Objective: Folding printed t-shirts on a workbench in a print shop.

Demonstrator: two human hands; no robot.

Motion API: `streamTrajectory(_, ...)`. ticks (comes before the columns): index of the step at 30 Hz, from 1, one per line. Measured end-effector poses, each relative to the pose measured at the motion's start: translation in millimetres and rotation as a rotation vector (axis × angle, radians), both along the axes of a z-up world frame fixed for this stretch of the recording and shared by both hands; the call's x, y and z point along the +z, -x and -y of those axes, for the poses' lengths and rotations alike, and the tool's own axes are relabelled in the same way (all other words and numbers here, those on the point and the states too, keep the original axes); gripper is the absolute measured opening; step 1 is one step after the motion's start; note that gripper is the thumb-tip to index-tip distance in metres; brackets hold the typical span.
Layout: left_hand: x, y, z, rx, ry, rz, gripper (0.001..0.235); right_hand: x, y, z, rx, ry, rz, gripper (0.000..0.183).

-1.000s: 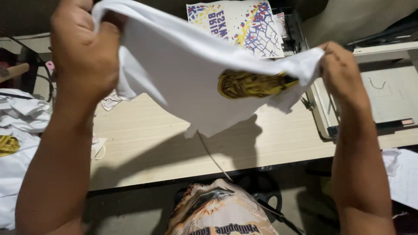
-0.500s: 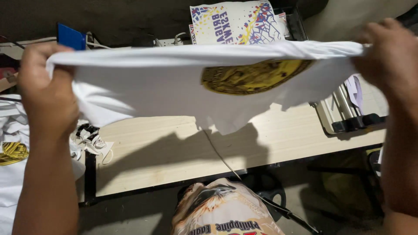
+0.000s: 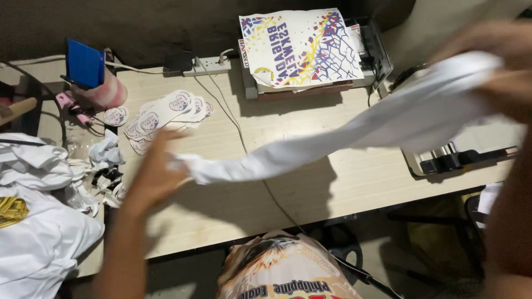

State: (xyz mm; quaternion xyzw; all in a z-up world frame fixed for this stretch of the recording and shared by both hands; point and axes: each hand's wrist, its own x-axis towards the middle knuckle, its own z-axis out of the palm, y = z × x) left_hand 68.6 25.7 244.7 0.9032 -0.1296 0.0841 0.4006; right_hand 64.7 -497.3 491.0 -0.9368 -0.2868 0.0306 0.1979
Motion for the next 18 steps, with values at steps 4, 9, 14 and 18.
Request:
streamTrajectory(4,42,2,107,-0.613,0.348,-0.020,0.086,-27,-6,-91,0.074,-0.158,-0.170,0.043)
streamTrajectory(9,-2,-3,172,-0.682,0.468,-0.248,0.052,-34,-2,-116,-0.006,0.067,-0.177,0.053)
streamTrajectory(14,-48,-13,151,-0.767,0.219,-0.400,0.024,-46,-3,-37,-0.083,0.057,0.152,0.040)
streamTrajectory(18,-54,-30,117,-0.843,0.298,-0.361,0.023,-62,-10,7,-0.103,0.080,0.035,0.040)
